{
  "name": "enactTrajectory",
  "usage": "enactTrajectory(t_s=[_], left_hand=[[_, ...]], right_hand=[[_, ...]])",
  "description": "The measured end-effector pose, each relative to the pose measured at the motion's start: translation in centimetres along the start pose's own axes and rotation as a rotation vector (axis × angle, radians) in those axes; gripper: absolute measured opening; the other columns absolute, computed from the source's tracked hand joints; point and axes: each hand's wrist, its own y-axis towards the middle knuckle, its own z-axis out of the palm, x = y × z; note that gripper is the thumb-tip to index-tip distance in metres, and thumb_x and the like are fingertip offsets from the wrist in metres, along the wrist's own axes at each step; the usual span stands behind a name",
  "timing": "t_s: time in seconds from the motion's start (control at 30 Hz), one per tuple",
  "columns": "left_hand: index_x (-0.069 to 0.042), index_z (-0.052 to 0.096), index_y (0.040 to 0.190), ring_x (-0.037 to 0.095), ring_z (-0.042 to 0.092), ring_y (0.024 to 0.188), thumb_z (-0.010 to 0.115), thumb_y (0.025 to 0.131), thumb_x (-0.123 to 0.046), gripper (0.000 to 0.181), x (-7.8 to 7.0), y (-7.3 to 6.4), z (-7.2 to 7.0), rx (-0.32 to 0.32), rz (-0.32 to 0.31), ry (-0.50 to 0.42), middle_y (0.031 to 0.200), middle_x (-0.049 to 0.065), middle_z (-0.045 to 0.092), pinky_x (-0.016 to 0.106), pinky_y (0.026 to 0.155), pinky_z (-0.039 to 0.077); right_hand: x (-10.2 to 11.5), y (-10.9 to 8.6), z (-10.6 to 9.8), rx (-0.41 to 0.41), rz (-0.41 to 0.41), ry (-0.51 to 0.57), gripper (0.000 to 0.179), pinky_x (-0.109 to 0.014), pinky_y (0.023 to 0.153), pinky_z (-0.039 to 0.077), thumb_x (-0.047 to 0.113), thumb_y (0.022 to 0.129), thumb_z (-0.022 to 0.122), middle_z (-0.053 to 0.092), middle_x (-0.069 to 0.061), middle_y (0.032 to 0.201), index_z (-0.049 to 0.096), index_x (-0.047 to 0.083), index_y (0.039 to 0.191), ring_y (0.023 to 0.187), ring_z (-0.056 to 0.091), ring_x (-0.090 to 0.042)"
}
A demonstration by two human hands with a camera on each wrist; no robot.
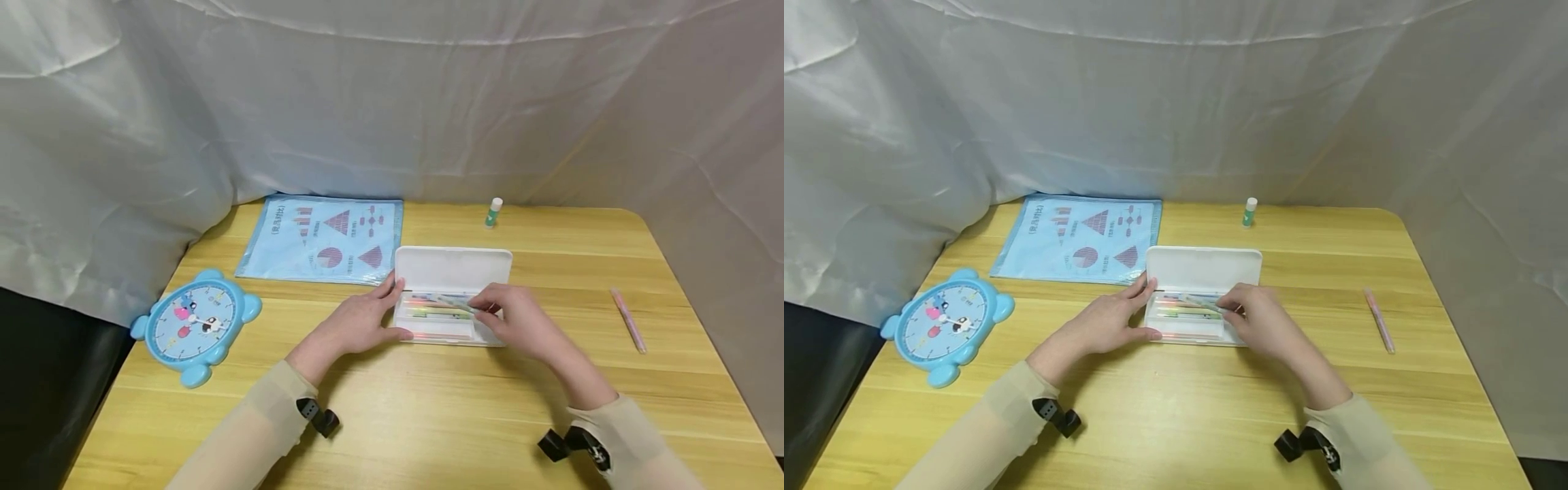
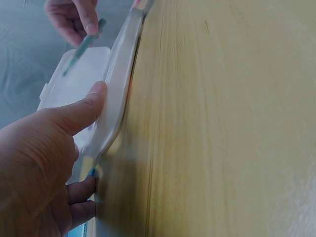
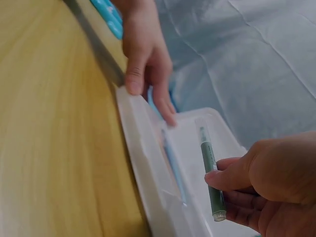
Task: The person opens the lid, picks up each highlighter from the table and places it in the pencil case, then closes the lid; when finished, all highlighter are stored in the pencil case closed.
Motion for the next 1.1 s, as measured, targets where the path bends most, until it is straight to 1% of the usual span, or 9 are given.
enactTrajectory(t_s=[0.07, 0.17, 0.3, 0.43, 0.6, 0.87, 1.0, 1.1], left_hand=[[-0.012, 0.014, 0.169, 0.035, 0.047, 0.145, 0.06, 0.096, -0.073, 0.106, 0.0, 0.0, 0.0, 0.0, -0.002, 0.003, 0.176, 0.009, 0.003, 0.045, 0.112, 0.045], [-0.011, 0.015, 0.169, 0.034, 0.048, 0.145, 0.061, 0.096, -0.073, 0.106, 0.0, 0.1, 0.0, -0.002, -0.003, 0.001, 0.176, 0.009, 0.004, 0.045, 0.112, 0.045], [-0.012, 0.016, 0.169, 0.035, 0.051, 0.142, 0.061, 0.096, -0.073, 0.105, 0.0, 0.1, 0.0, -0.003, -0.007, 0.001, 0.176, 0.007, 0.004, 0.045, 0.112, 0.046], [-0.013, 0.015, 0.169, 0.035, 0.053, 0.14, 0.061, 0.095, -0.074, 0.105, 0.1, 0.1, 0.0, 0.0, -0.012, 0.0, 0.176, 0.006, 0.003, 0.045, 0.111, 0.046], [-0.013, 0.016, 0.169, 0.036, 0.053, 0.139, 0.061, 0.095, -0.073, 0.106, 0.1, 0.0, 0.1, -0.001, -0.014, -0.006, 0.176, 0.008, 0.004, 0.045, 0.111, 0.046], [-0.012, 0.016, 0.169, 0.037, 0.055, 0.138, 0.063, 0.095, -0.071, 0.105, 0.0, 0.1, 0.0, -0.008, -0.014, -0.012, 0.176, 0.008, 0.004, 0.045, 0.11, 0.047], [-0.014, 0.015, 0.169, 0.037, 0.055, 0.138, 0.063, 0.095, -0.072, 0.105, 0.0, 0.0, 0.0, -0.003, -0.018, -0.013, 0.176, 0.007, 0.003, 0.045, 0.111, 0.046], [-0.014, 0.015, 0.169, 0.037, 0.054, 0.138, 0.063, 0.095, -0.072, 0.105, 0.0, 0.0, 0.1, -0.004, -0.017, -0.014, 0.176, 0.008, 0.004, 0.045, 0.111, 0.046]], right_hand=[[0.3, 0.4, 0.5, 0.026, -0.011, -0.009, 0.02, -0.038, 0.076, 0.06, -0.009, 0.092, 0.075, 0.075, -0.002, 0.097, 0.081, 0.0, 0.108, 0.085, 0.069, -0.013], [0.7, 0.9, 1.3, 0.068, -0.007, -0.018, 0.02, -0.038, 0.077, 0.059, -0.008, 0.092, 0.075, 0.074, -0.002, 0.097, 0.081, 0.0, 0.11, 0.085, 0.068, -0.012], [1.0, 1.3, 2.3, 0.113, -0.004, -0.04, 0.019, -0.041, 0.082, 0.058, -0.005, 0.094, 0.075, 0.074, -0.001, 0.099, 0.082, 0.002, 0.11, 0.091, 0.068, -0.014], [1.3, 1.6, 3.3, 0.133, -0.047, -0.073, 0.016, -0.044, 0.087, 0.057, -0.004, 0.094, 0.076, 0.075, -0.002, 0.101, 0.082, 0.003, 0.107, 0.095, 0.069, -0.018], [1.7, 1.8, 4.2, 0.159, -0.088, -0.1, 0.014, -0.042, 0.084, 0.059, -0.007, 0.092, 0.076, 0.075, -0.003, 0.096, 0.082, 0.003, 0.1, 0.093, 0.07, -0.018], [2.3, 1.9, 4.5, 0.191, -0.105, -0.154, 0.016, -0.04, 0.083, 0.059, -0.007, 0.094, 0.074, 0.071, 0.003, 0.09, 0.081, 0.008, 0.093, 0.09, 0.067, -0.014], [2.4, 1.8, 4.6, 0.198, -0.1, -0.154, 0.017, -0.039, 0.083, 0.059, -0.008, 0.094, 0.073, 0.071, 0.003, 0.09, 0.081, 0.008, 0.093, 0.089, 0.067, -0.013], [2.3, 1.8, 4.6, 0.184, -0.105, -0.146, 0.017, -0.039, 0.083, 0.059, -0.008, 0.093, 0.073, 0.072, 0.002, 0.09, 0.081, 0.007, 0.093, 0.09, 0.068, -0.014]])
